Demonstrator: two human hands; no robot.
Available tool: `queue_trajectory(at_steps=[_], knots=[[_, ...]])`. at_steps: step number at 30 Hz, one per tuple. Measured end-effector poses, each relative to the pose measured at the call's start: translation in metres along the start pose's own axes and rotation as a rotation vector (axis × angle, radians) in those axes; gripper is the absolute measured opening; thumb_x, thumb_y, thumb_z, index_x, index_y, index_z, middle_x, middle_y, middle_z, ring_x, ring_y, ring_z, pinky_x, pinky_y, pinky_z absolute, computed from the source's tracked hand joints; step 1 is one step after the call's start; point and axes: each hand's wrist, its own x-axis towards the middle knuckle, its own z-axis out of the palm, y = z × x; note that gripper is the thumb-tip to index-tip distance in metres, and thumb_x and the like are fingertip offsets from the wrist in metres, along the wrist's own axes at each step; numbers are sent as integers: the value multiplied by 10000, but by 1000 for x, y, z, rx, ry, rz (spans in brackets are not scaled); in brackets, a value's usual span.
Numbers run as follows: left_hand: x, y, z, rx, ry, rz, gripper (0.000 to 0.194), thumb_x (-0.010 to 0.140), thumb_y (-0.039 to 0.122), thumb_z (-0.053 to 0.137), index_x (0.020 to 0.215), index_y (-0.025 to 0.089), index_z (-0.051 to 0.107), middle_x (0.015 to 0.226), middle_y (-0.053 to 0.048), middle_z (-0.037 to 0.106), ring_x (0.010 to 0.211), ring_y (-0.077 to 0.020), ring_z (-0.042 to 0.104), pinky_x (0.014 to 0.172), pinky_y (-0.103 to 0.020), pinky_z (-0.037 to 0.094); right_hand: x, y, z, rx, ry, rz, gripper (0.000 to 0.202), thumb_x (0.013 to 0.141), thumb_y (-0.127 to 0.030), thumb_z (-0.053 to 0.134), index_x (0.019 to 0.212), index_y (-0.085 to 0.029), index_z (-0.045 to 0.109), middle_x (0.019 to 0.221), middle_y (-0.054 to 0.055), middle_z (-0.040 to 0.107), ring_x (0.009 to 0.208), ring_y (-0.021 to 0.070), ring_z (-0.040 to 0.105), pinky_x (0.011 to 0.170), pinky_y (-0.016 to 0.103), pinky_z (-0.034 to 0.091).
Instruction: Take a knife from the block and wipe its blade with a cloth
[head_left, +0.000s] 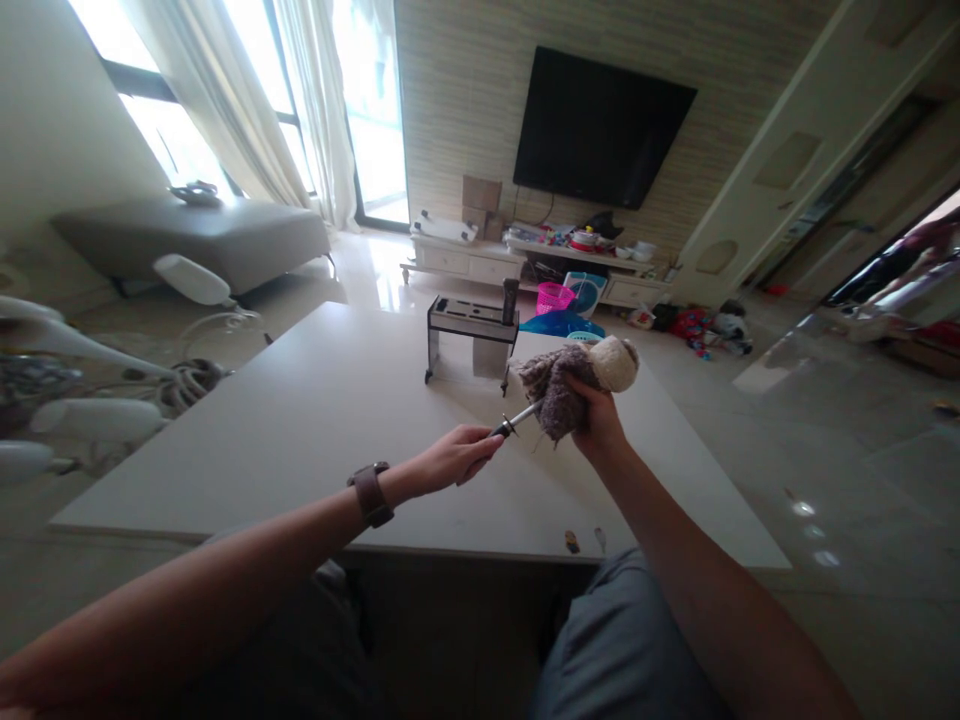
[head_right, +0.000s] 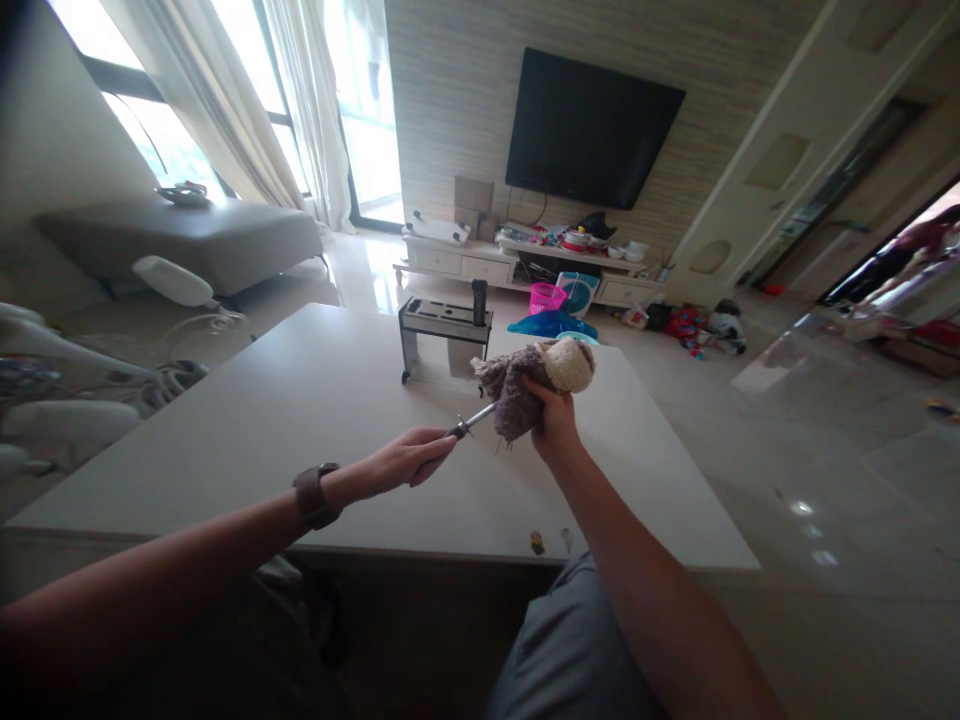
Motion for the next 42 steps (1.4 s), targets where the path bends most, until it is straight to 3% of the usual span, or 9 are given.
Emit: queue_trajectory(at_steps=[8,13,17,24,29,34,42], knots=[[-3,4,-2,11,2,-18,573,900,725,604,687,212,462,514,70,422,446,-70,318,446,-233,230,35,-19,-34,62,-40,-26,339,768,-271,830,1094,-225,748,1101,25,814,1004,205,787,957,403,658],[-3,-10,-14,-7,11,1,554,928,677,618,679,204,476,507,65,431,434,-68,318,433,-231,221,36,-23,-35,49,17,-62,285,804,-298,820,1074,-229,758,1094,5,814,1015,182,779,970,356,652],[-1,-13,-16,-98,78,24,553,912,682,646,686,205,481,490,70,421,412,-68,324,409,-223,222,29,-21,-29,24,-101,10,318,817,-364,823,1105,-250,752,1170,8,801,1132,207,754,1063,400,613],[1,-14,-10,-208,152,98,565,895,706,654,698,206,480,450,74,417,382,-68,340,390,-208,237,3,-6,-17,-51,-221,142,434,716,-424,917,1075,-247,749,1089,11,806,1057,235,755,1072,426,599],[2,-18,-2,-179,134,83,594,897,721,637,656,206,467,431,72,416,359,-58,321,370,-207,209,-30,19,7,-72,-290,229,468,599,-355,978,989,-228,753,1000,26,808,951,242,762,980,413,622],[2,-21,3,-168,151,65,575,872,741,645,714,208,499,414,88,410,332,-66,319,347,-211,209,-54,38,28,-71,-221,214,492,530,-254,984,961,-215,750,990,25,816,976,244,763,981,400,614],[3,-30,3,-89,94,78,544,915,728,614,830,200,519,483,103,421,383,-66,322,361,-189,237,-54,37,25,-149,-136,143,631,461,-208,982,1054,-198,766,1018,30,820,984,244,751,990,403,598]])
